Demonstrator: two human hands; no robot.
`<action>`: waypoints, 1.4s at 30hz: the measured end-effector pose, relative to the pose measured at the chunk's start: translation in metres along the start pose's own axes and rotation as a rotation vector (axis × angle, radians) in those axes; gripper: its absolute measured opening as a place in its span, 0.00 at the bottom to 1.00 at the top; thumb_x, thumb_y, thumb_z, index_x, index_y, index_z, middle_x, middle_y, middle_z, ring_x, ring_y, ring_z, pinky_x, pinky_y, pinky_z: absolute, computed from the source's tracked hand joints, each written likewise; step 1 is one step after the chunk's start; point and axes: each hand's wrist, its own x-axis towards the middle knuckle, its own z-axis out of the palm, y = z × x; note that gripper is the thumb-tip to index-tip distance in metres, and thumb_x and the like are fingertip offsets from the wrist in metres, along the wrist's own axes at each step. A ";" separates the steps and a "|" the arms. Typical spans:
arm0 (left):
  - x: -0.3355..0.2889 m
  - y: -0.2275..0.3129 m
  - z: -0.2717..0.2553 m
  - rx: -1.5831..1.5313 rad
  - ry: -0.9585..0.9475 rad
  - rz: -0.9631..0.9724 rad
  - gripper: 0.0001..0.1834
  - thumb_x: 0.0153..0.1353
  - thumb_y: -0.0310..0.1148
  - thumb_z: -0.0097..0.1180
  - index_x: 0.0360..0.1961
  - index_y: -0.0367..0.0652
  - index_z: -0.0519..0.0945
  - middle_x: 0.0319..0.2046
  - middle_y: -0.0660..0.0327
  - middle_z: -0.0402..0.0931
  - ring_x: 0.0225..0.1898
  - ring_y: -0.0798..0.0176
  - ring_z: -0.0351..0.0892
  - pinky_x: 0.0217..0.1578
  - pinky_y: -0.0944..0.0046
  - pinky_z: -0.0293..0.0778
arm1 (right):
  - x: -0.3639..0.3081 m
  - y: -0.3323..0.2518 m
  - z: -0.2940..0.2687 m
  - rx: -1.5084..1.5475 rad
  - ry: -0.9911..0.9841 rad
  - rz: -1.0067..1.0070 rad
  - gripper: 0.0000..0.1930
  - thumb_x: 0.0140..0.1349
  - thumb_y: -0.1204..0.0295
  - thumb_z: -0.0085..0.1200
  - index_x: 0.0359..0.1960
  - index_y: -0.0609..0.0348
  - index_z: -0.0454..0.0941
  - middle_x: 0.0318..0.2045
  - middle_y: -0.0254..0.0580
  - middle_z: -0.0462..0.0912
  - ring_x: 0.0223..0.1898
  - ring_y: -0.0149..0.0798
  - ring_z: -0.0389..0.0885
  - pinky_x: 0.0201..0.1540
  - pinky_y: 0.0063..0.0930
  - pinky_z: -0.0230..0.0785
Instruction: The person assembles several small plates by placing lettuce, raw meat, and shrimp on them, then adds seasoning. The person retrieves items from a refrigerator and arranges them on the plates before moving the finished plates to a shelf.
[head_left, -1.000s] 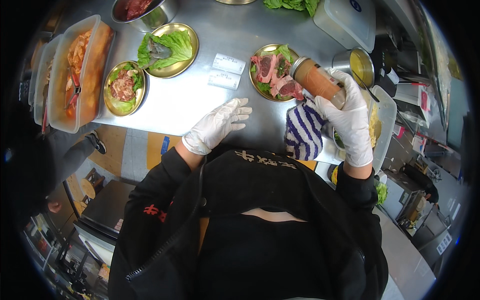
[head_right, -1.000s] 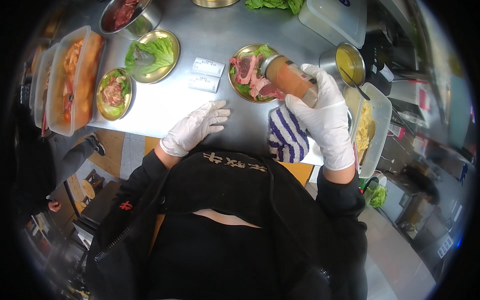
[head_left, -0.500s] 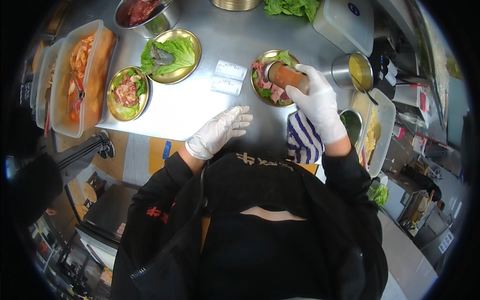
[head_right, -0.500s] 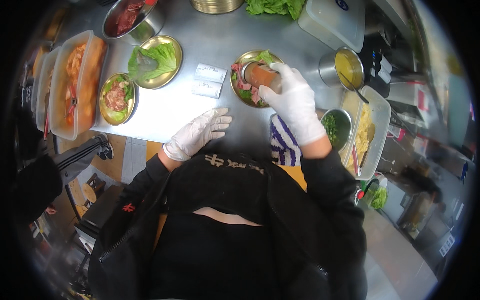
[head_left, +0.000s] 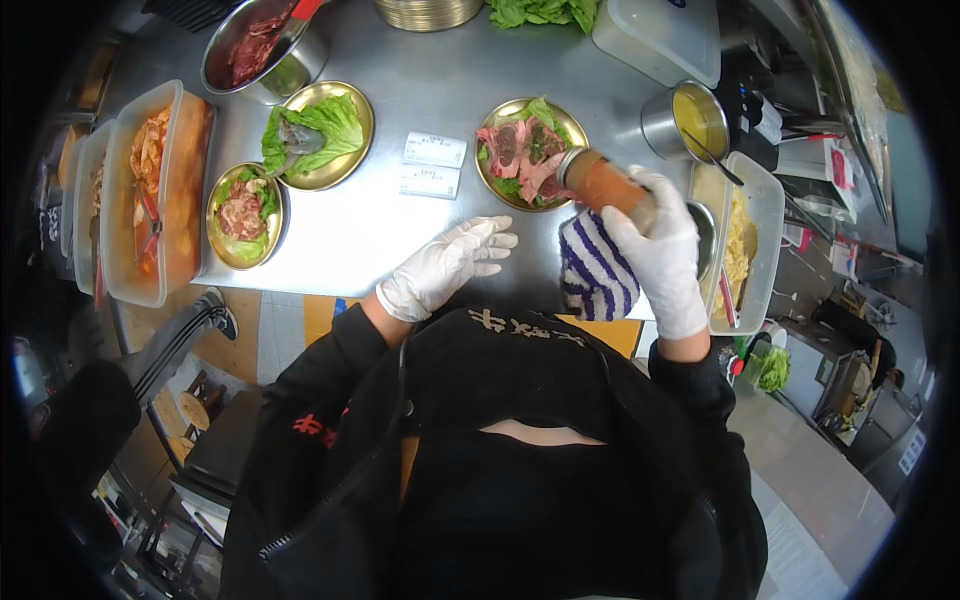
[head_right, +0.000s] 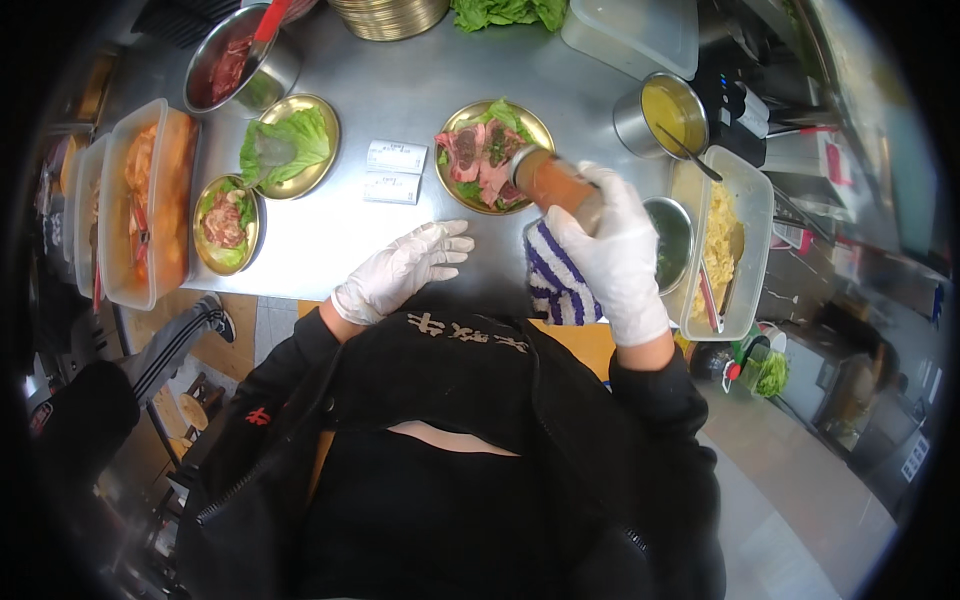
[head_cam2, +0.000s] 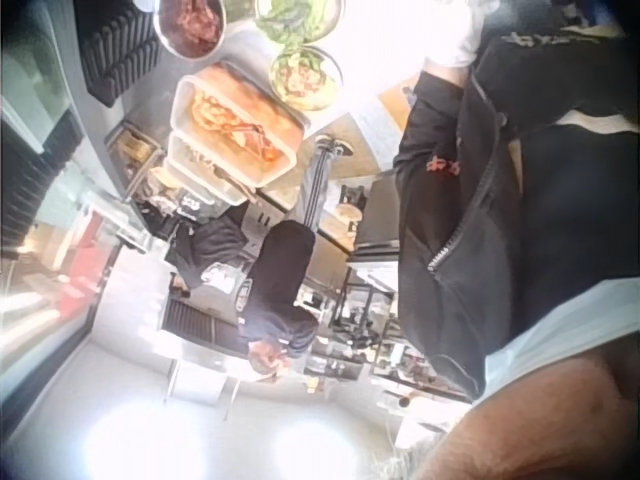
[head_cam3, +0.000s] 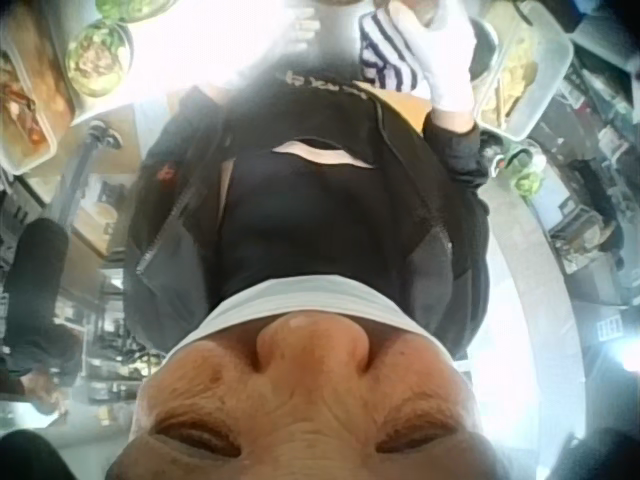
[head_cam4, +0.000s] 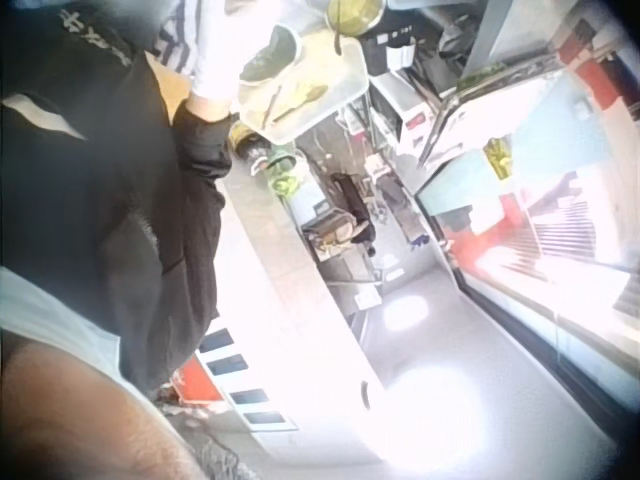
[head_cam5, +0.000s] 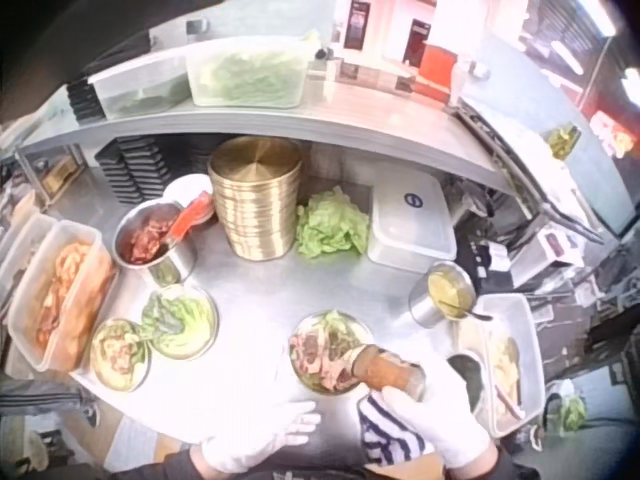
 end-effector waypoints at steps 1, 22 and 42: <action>0.002 0.001 0.004 -0.001 -0.015 -0.019 0.31 0.76 0.48 0.40 0.70 0.35 0.62 0.58 0.55 0.72 0.57 0.63 0.72 0.58 0.62 0.68 | -0.006 0.001 -0.001 0.054 0.028 0.007 0.26 0.50 0.64 0.69 0.52 0.54 0.78 0.42 0.48 0.82 0.40 0.47 0.84 0.47 0.35 0.77; 0.022 0.012 0.079 0.257 -0.049 0.165 0.32 0.73 0.36 0.51 0.73 0.39 0.57 0.63 0.56 0.67 0.65 0.61 0.66 0.67 0.59 0.61 | -0.041 0.041 0.011 1.484 -0.201 0.828 0.27 0.60 0.61 0.62 0.57 0.60 0.70 0.47 0.43 0.80 0.44 0.37 0.80 0.40 0.29 0.75; 0.089 0.035 0.118 0.800 0.106 0.550 0.44 0.51 0.17 0.69 0.68 0.43 0.61 0.62 0.59 0.66 0.62 0.63 0.70 0.63 0.62 0.71 | -0.079 0.059 0.021 1.551 -0.340 0.852 0.23 0.70 0.61 0.53 0.63 0.58 0.70 0.56 0.37 0.78 0.51 0.31 0.77 0.48 0.24 0.73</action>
